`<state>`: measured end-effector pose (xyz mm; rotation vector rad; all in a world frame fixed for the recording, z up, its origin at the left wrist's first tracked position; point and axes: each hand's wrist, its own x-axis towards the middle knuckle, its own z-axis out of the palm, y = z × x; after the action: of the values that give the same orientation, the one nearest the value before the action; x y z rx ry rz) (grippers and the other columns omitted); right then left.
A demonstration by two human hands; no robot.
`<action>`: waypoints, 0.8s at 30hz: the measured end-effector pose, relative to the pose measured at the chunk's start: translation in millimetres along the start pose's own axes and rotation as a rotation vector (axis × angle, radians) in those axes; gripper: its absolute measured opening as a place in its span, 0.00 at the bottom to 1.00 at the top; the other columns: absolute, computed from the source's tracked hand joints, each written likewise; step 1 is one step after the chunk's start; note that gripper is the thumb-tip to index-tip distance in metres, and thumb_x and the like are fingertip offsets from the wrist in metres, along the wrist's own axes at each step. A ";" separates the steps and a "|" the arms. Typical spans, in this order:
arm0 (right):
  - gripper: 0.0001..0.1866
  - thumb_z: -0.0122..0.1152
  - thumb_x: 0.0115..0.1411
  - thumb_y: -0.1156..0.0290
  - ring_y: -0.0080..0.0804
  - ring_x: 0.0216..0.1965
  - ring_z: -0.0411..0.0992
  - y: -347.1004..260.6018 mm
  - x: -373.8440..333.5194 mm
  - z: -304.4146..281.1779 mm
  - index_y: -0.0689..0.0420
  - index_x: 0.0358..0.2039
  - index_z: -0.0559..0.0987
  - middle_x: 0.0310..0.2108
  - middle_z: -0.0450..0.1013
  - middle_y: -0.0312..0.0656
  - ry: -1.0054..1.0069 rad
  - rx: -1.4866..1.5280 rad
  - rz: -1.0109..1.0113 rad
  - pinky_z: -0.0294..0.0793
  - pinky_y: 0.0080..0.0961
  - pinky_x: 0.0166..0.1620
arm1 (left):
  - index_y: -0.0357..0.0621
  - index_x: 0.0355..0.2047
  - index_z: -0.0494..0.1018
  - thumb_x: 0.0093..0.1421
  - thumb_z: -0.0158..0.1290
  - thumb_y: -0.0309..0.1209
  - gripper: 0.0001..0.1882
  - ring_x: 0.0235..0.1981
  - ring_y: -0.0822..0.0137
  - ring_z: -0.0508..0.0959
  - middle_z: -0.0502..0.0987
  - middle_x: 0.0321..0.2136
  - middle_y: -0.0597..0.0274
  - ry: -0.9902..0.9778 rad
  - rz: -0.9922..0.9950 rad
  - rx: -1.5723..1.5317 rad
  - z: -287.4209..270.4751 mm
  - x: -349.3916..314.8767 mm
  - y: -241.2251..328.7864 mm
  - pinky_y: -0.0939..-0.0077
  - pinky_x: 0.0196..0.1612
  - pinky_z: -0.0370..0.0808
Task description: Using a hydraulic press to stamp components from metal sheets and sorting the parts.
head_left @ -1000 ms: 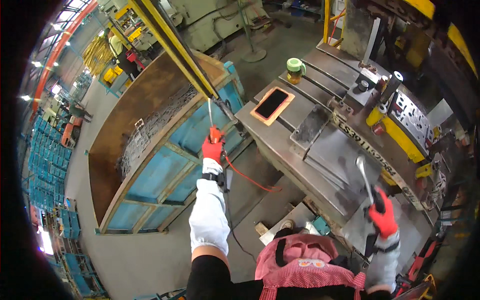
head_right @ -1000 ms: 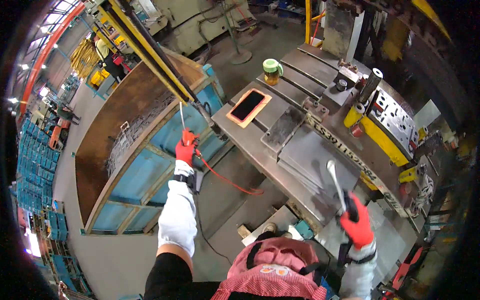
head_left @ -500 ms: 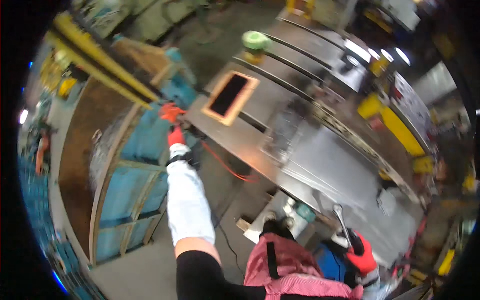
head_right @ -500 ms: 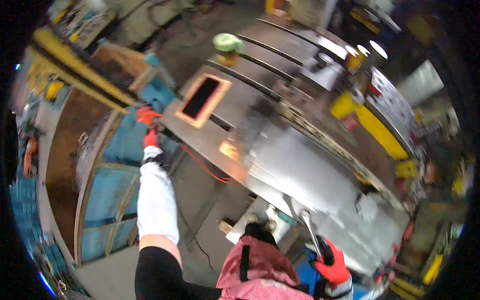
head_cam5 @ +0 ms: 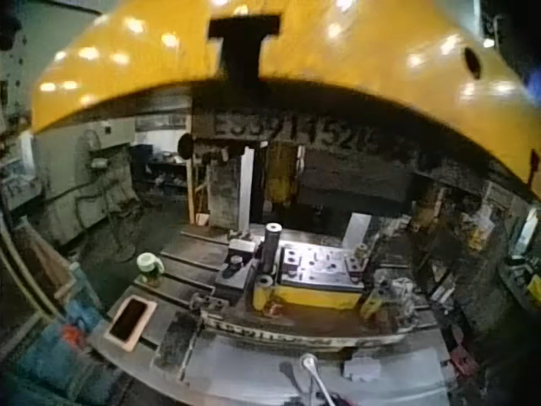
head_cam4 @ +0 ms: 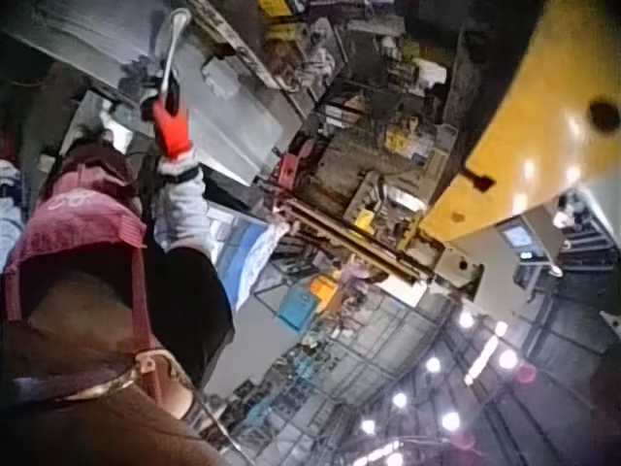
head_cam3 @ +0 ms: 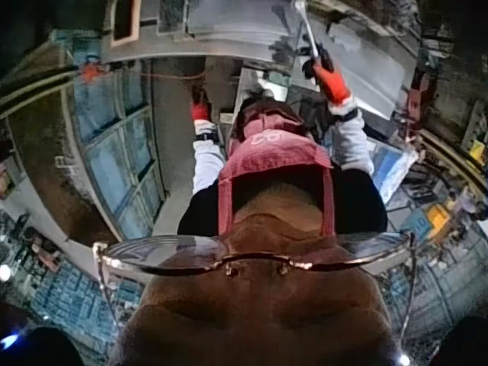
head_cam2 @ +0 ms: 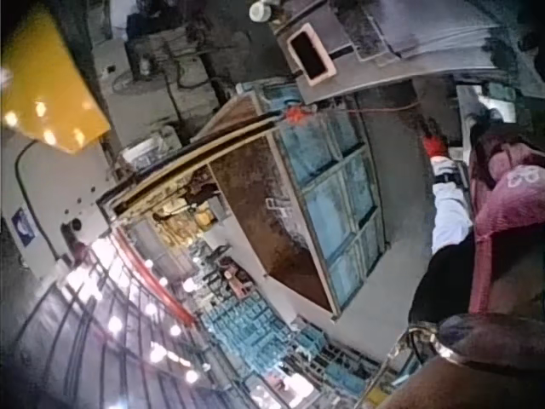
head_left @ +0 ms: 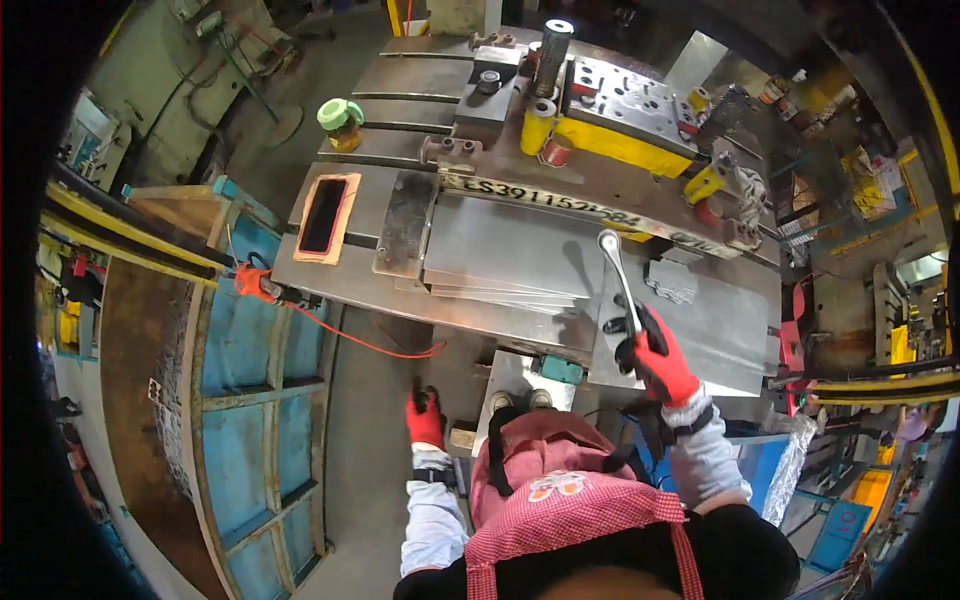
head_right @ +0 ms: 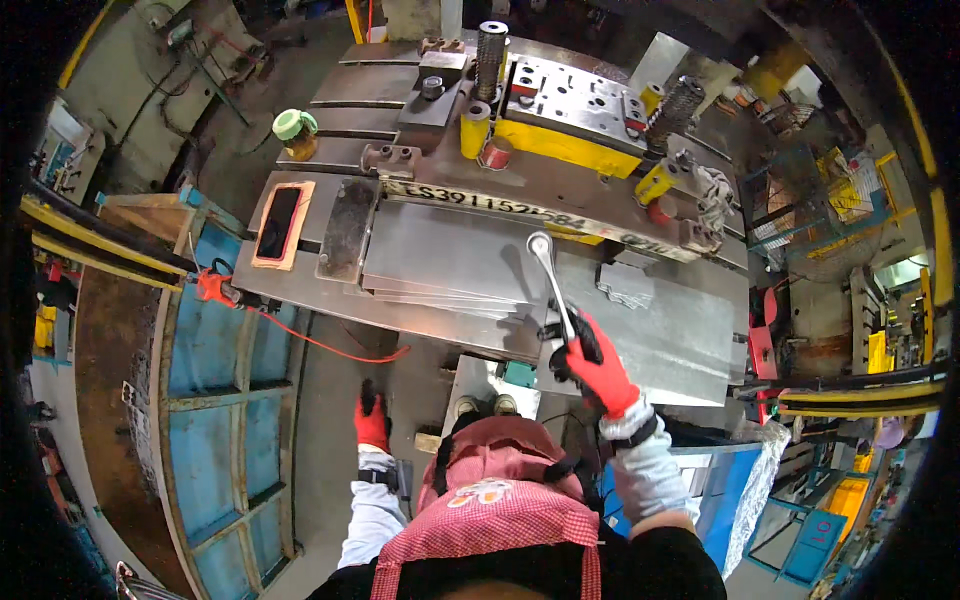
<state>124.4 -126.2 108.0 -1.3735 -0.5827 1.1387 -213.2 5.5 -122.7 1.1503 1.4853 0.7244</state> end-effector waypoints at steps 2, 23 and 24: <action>0.32 0.49 0.53 0.77 0.20 0.24 0.66 -0.2 9.5 -15.3 0.53 0.60 0.57 0.42 0.70 0.42 -0.030 0.044 0.032 0.68 0.18 0.26 | 0.42 0.54 0.63 0.55 0.53 0.32 0.26 0.44 0.65 0.70 0.69 0.48 0.55 -0.073 0.002 -0.178 10.8 -21.4 -23.1 0.74 0.47 0.67; 0.07 0.57 0.51 0.72 0.16 0.17 0.59 -22.3 54.7 -62.3 0.54 0.27 0.67 0.19 0.62 0.29 -0.181 -0.157 0.006 0.60 0.17 0.19 | 0.41 0.52 0.64 0.55 0.53 0.34 0.25 0.51 0.54 0.68 0.68 0.48 0.47 -0.175 0.504 0.041 92.3 -66.1 149.0 0.68 0.54 0.63; 0.07 0.57 0.51 0.71 0.16 0.17 0.59 -18.4 57.6 -63.4 0.53 0.26 0.67 0.19 0.62 0.29 -0.169 -0.163 0.019 0.60 0.17 0.19 | 0.41 0.52 0.64 0.55 0.53 0.34 0.25 0.51 0.54 0.68 0.68 0.48 0.47 -0.170 0.517 -0.003 94.6 -59.9 154.2 0.68 0.54 0.63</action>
<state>207.8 -101.3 97.8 -1.4311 -0.8001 1.2527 -81.9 -9.2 14.6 1.5760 1.0491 0.9462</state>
